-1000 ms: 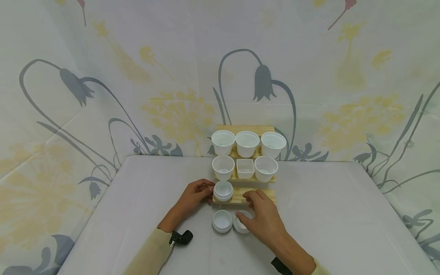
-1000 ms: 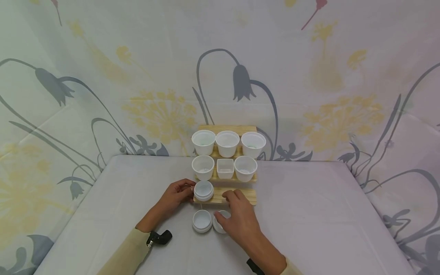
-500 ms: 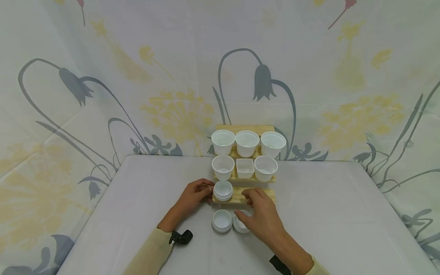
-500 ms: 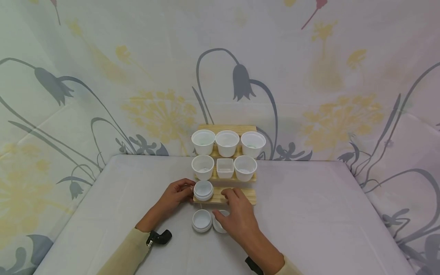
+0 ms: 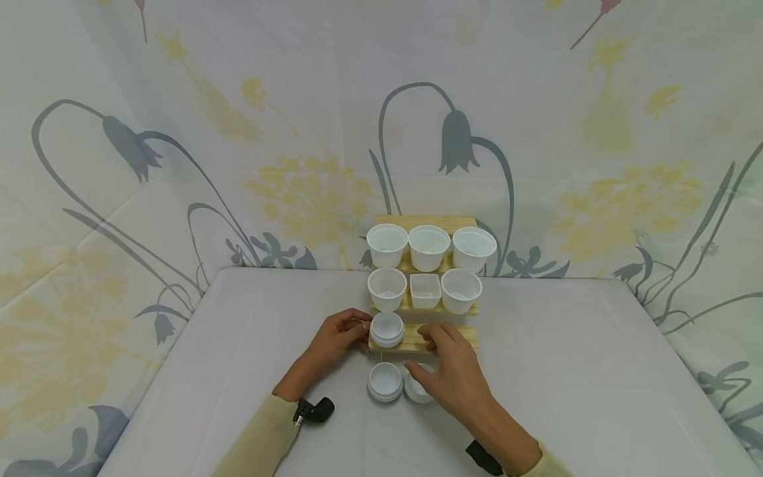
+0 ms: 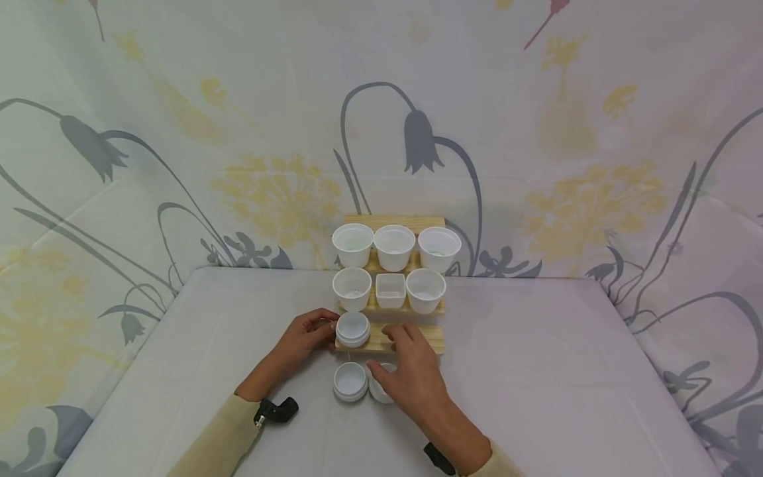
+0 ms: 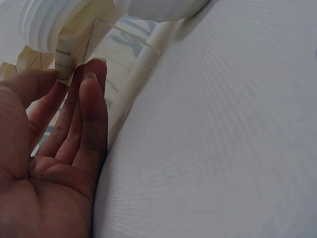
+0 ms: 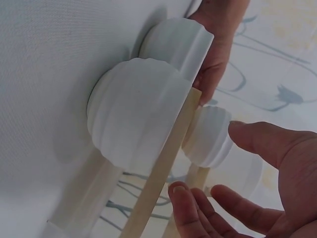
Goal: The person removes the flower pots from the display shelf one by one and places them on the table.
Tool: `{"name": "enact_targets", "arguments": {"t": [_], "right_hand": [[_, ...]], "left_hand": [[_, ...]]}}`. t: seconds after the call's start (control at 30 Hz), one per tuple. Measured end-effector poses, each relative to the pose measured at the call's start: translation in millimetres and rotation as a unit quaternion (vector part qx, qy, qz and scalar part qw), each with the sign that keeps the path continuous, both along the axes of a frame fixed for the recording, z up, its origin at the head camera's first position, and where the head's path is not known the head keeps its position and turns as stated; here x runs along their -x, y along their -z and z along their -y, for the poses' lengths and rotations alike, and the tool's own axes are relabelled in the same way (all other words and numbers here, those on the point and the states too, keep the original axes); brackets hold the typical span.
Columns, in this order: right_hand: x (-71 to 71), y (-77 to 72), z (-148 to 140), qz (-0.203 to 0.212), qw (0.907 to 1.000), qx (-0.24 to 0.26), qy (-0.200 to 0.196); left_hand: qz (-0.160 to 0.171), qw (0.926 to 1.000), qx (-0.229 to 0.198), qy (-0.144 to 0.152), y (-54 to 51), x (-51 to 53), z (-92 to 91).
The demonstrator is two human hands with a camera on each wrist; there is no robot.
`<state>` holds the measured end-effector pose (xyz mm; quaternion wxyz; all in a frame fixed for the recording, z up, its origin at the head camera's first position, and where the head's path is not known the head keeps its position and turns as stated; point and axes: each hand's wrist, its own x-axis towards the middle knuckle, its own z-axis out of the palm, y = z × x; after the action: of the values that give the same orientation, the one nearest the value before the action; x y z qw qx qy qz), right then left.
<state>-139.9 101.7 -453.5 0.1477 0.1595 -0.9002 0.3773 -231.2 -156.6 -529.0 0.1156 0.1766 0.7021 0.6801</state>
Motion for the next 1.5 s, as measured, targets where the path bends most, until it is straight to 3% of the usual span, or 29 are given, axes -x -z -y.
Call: {"name": "enact_targets", "arguments": {"t": [0.3,1.27,1.5], "right_hand": [[1.5,0.7,2,-0.015,0.9999,-0.003,0.001],[9.6,-5.8,15,0.013,0.9997,0.019,-0.007],[13.5,-5.2,18,0.004,0.9993,0.033,-0.020]], "left_hand": [[-0.004,1.0000,0.001,0.000,-0.6,-0.4,0.0],[-0.008,0.9999,0.009,0.001,-1.6,-0.5,0.7],[-0.010,0.9999,0.005,0.002,-0.9,-0.7,0.6]]}}
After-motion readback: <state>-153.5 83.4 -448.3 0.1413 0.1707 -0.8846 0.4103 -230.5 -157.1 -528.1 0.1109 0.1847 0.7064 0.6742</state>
